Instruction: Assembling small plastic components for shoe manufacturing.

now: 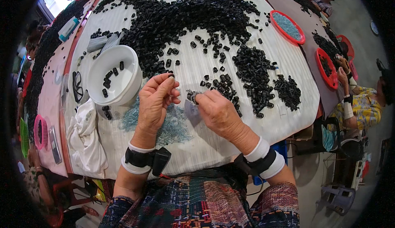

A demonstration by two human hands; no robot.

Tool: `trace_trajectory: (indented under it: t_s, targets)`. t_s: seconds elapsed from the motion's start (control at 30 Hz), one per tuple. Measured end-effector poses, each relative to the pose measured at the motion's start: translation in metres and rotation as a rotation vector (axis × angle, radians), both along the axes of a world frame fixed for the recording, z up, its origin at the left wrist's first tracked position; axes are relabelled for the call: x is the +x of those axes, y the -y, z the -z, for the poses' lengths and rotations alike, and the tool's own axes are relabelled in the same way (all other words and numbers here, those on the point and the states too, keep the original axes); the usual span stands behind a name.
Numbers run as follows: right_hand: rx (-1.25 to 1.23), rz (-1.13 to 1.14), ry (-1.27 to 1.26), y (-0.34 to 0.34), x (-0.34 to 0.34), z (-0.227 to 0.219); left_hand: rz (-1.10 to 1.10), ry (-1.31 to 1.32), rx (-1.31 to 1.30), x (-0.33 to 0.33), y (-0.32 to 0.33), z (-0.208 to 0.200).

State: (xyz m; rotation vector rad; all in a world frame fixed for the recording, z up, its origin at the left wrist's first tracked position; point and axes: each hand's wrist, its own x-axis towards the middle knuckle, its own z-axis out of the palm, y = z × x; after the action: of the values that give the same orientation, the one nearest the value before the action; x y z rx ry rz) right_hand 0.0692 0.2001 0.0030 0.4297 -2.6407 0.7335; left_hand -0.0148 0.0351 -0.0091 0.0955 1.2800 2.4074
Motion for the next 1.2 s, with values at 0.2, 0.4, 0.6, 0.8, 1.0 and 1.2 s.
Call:
trace_trajectory:
  t_s: [0.2,0.4,0.6,0.8,1.0,1.2]
  targets:
    - [0.116,0.060,-0.002,0.020,-0.009,0.013,-0.009,0.009,0.034,-0.001,-0.001,0.001]
    - [0.224,0.069,-0.074,0.021,-0.007,0.013,0.000,0.018,-0.002,0.002,-0.001,-0.005]
    - [-0.225,0.175,-0.081,0.003,-0.007,-0.011,0.079,-0.039,-0.069,0.007,-0.003,-0.005]
    - [-0.336,0.070,-0.062,0.001,-0.012,-0.047,0.162,-0.155,-0.148,0.012,-0.003,-0.012]
    - [-0.224,0.045,-0.130,0.006,-0.015,-0.039,0.188,-0.221,-0.170,0.010,-0.004,-0.006]
    - [-0.087,0.064,-0.178,0.011,-0.013,-0.036,0.181,-0.224,-0.223,0.010,-0.004,-0.005]
